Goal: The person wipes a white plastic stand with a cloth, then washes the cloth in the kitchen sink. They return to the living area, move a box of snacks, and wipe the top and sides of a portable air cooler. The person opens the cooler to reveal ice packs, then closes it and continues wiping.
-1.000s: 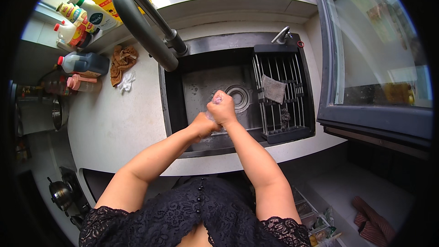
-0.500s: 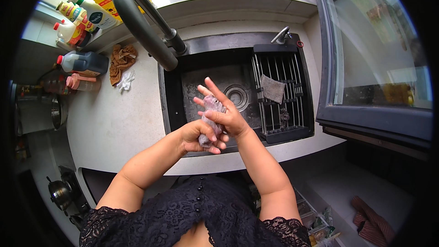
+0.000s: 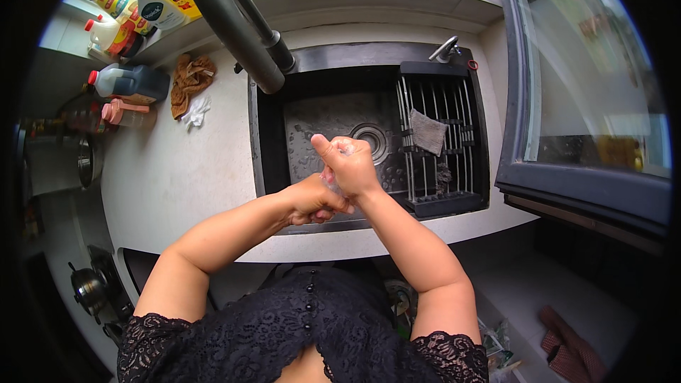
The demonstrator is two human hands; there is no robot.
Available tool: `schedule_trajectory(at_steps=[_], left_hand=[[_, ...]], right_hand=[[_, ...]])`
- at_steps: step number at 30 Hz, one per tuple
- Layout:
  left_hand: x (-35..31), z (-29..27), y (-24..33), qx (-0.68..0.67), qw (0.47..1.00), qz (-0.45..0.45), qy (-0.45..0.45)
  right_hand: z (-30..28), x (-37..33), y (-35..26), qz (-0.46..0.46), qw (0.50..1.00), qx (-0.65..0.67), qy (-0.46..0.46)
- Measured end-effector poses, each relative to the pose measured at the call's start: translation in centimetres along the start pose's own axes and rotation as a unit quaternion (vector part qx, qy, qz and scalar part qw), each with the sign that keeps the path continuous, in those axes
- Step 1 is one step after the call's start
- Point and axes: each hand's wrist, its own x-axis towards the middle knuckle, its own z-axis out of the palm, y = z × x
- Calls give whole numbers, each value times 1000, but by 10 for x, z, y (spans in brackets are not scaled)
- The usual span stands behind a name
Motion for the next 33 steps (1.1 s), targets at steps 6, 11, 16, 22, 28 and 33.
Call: schedule_trajectory(at_steps=[6,11,16,22,28,33], left_hand=[[34,-13,-26,42,993,66,89],[58,-22,-51,117,974,74,182],[68,-20,-67,145,959,96,224],[75,-18,-76,170,948,124,239],[74,-15,-77,167,948,109,248],[72,-10,-69,139,959,55,240]], right_hand=[[-5,16,37,-16,999,-35,38],[-6,20,60,0,994,-89,62],[-10,17,72,-2,990,-129,53],[-13,16,78,-12,989,-136,49],[-15,13,78,-10,990,-132,50],[-26,17,76,75,991,-105,27]])
